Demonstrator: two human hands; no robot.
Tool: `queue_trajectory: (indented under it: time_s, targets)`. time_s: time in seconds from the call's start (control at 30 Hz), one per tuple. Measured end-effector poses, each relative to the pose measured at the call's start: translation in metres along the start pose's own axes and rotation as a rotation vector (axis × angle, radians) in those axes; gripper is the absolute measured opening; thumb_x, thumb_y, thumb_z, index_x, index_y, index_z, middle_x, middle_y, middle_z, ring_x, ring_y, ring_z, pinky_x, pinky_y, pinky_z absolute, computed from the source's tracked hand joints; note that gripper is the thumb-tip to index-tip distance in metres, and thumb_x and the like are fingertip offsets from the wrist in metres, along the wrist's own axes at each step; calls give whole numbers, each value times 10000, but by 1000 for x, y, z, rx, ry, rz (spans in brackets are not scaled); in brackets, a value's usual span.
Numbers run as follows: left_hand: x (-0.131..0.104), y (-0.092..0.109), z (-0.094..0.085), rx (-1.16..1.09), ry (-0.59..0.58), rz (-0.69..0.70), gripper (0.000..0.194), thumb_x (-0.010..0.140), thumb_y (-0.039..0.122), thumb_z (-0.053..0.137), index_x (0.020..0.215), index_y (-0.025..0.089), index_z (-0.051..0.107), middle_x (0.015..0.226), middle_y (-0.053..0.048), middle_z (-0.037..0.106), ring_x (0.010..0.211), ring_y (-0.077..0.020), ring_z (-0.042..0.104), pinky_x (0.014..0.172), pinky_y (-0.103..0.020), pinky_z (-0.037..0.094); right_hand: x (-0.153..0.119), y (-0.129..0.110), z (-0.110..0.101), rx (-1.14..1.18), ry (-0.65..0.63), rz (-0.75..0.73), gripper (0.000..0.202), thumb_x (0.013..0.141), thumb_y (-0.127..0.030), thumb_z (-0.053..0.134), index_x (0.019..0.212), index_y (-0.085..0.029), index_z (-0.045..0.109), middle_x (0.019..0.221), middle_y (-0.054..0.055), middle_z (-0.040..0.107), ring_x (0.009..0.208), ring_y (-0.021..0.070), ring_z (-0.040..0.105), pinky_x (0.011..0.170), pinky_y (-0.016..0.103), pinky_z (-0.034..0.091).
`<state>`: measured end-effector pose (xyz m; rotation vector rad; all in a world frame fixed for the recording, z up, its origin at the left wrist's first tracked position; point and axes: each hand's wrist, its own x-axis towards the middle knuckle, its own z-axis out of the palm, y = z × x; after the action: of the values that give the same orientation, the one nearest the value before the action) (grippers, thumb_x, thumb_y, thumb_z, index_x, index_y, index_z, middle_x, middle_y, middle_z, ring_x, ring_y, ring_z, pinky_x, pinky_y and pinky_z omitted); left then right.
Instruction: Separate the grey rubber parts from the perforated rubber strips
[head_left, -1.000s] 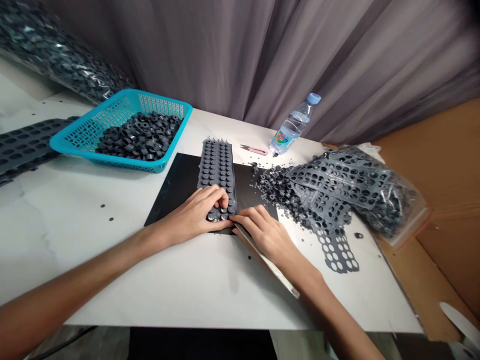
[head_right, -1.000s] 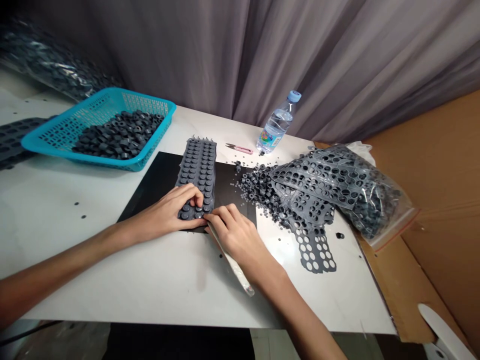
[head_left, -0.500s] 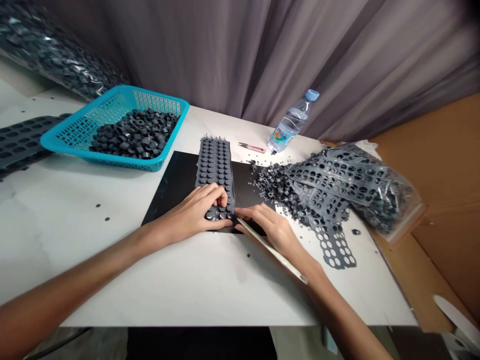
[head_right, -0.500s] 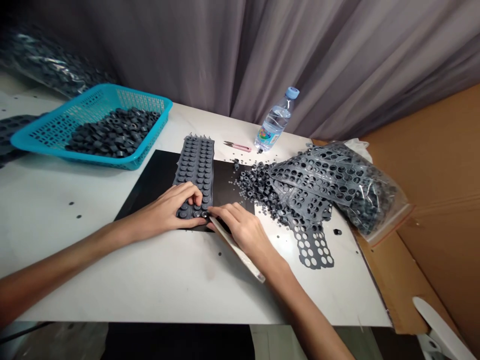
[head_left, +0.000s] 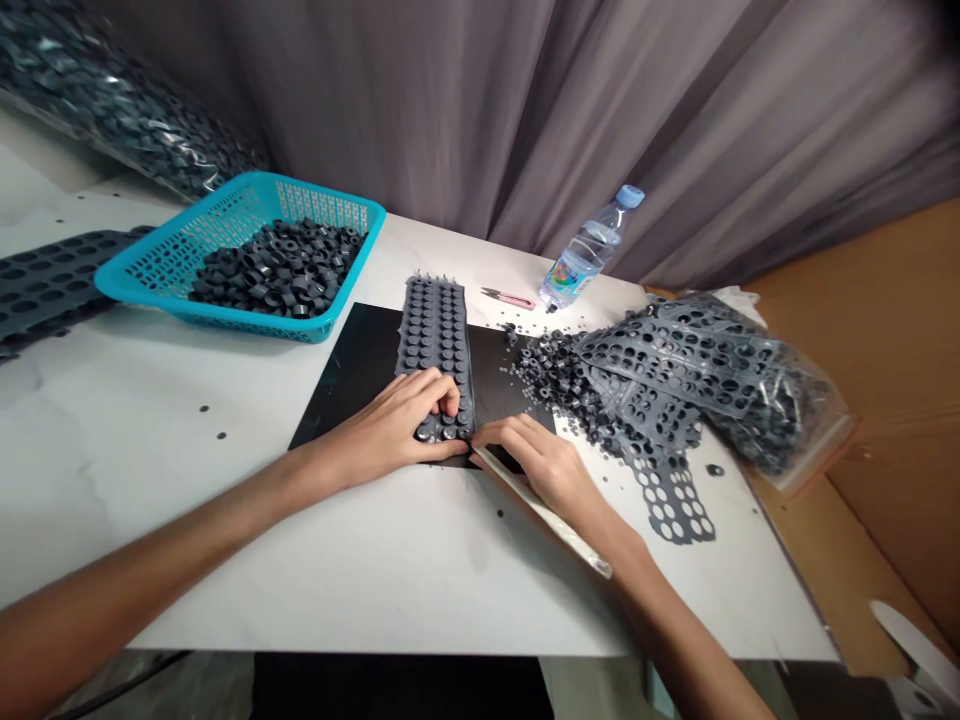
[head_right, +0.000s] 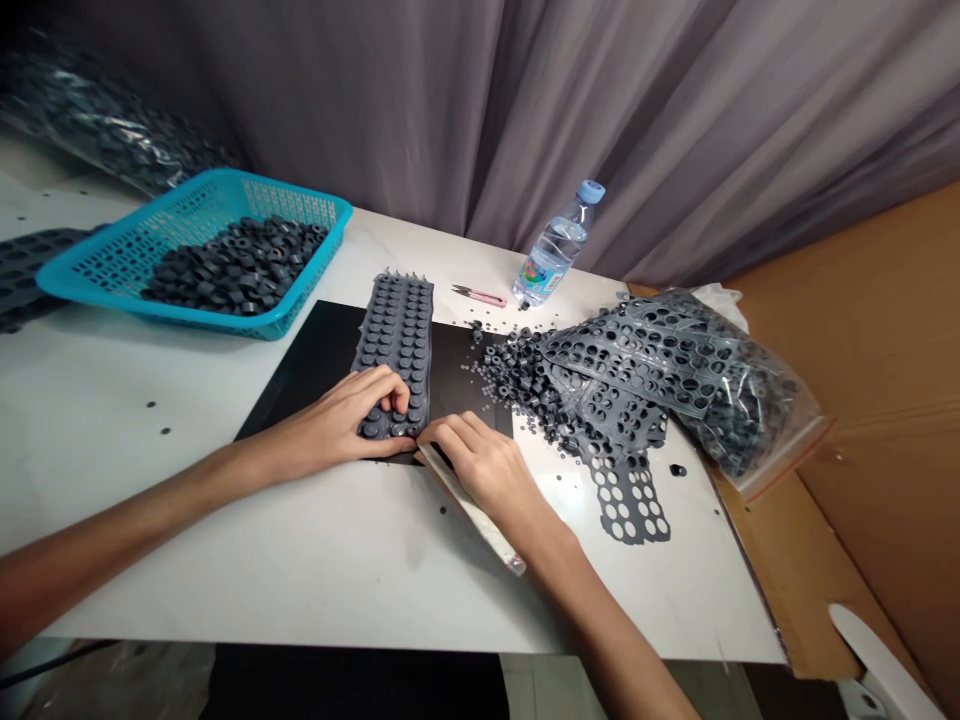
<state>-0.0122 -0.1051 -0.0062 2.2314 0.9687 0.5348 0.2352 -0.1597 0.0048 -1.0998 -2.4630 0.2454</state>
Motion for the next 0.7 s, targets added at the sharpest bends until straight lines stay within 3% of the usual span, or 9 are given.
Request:
queue_trajectory:
  time_s: [0.1,0.3,0.5,0.7]
  targets:
    - [0,1,0,-7,-3,0,294,977,464,710,1021,243,521,1066,-6,581,1040,-238,557,931,-382,406,1,-4,0,-29,4,0,285,1139,-361,467,1077,-192,688,1011,74,776,906,203,702,800,311,567]
    - [-2,1,-1,-18,-4,-19,297,971,468,714,1024,248,522,1080,-9,586,1057,-244,557,936,-383,409,1,-7,2,-175,-1,-26,281,1139,-308,462,1274,-190,677,1089,103,754,968,237,680,793,353,580]
    - [-1,1,0,-21,0,-14,286,971,462,711,1019,250,524,1067,-10,589,1049,-247,567,935,-383,411,0,-5,11,-246,1,-73,258,1138,-289,464,1250,-185,672,1081,105,752,934,236,684,802,368,570]
    - [-1,0,1,-5,0,-14,335,964,515,722,1033,250,529,1068,-3,579,1046,-241,561,919,-367,405,0,-8,13,-232,126,141,288,1139,-256,431,1340,-148,606,1186,153,714,984,244,722,798,360,583]
